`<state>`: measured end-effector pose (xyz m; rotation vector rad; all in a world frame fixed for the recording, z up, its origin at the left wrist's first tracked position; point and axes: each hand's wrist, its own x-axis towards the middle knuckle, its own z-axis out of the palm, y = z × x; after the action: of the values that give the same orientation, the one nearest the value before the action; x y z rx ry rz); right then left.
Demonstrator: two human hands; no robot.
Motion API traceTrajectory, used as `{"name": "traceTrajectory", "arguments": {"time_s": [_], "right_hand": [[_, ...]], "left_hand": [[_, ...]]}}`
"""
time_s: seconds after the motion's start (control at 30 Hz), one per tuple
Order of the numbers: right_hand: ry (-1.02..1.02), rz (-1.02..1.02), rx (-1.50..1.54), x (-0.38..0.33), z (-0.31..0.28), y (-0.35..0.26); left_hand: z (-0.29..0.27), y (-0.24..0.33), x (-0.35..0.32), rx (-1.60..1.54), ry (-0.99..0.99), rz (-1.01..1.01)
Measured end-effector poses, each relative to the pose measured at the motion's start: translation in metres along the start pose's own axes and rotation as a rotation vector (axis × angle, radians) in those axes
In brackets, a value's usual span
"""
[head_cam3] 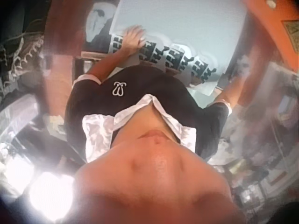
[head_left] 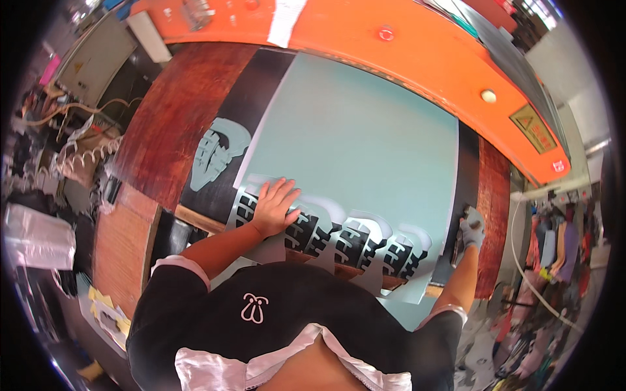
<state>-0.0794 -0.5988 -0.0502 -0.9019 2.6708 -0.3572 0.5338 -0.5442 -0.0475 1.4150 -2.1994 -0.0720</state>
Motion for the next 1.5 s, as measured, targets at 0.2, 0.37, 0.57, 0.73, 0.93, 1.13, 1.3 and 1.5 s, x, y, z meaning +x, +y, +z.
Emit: {"name": "traceTrajectory", "arguments": {"time_s": [0.2, 0.37, 0.57, 0.73, 0.93, 1.13, 1.3, 1.5], "right_hand": [[-0.047, -0.055, 0.096, -0.007, -0.005, -0.005], [-0.05, -0.174, 0.394, 0.013, -0.004, 0.015], [-0.286, -0.415, 0.779, -0.026, -0.028, -0.033], [-0.346, -0.595, 0.785, -0.132, -0.023, -0.143], [-0.611, -0.6, 0.833, -0.25, 0.054, -0.28], [-0.476, -0.602, 0.464, -0.332, 0.125, -0.393], [-0.252, -0.532, 0.033, -0.368, 0.141, -0.433], [-0.294, -0.681, 0.198, -0.342, 0.142, -0.394]], "left_hand": [[-0.005, 0.001, 0.003, -0.015, 0.008, -0.002], [-0.004, 0.001, 0.001, -0.017, 0.014, -0.003], [-0.016, -0.01, -0.001, -0.155, -0.112, 0.039], [-0.043, -0.048, -0.01, -0.03, 0.005, 0.01], [-0.051, -0.084, -0.033, -0.079, -0.022, -0.129], [-0.046, -0.09, -0.038, -0.239, 0.01, -0.152], [-0.051, -0.092, -0.038, -0.291, -0.024, -0.151], [-0.05, -0.094, -0.038, -0.365, 0.038, -0.148]]}}
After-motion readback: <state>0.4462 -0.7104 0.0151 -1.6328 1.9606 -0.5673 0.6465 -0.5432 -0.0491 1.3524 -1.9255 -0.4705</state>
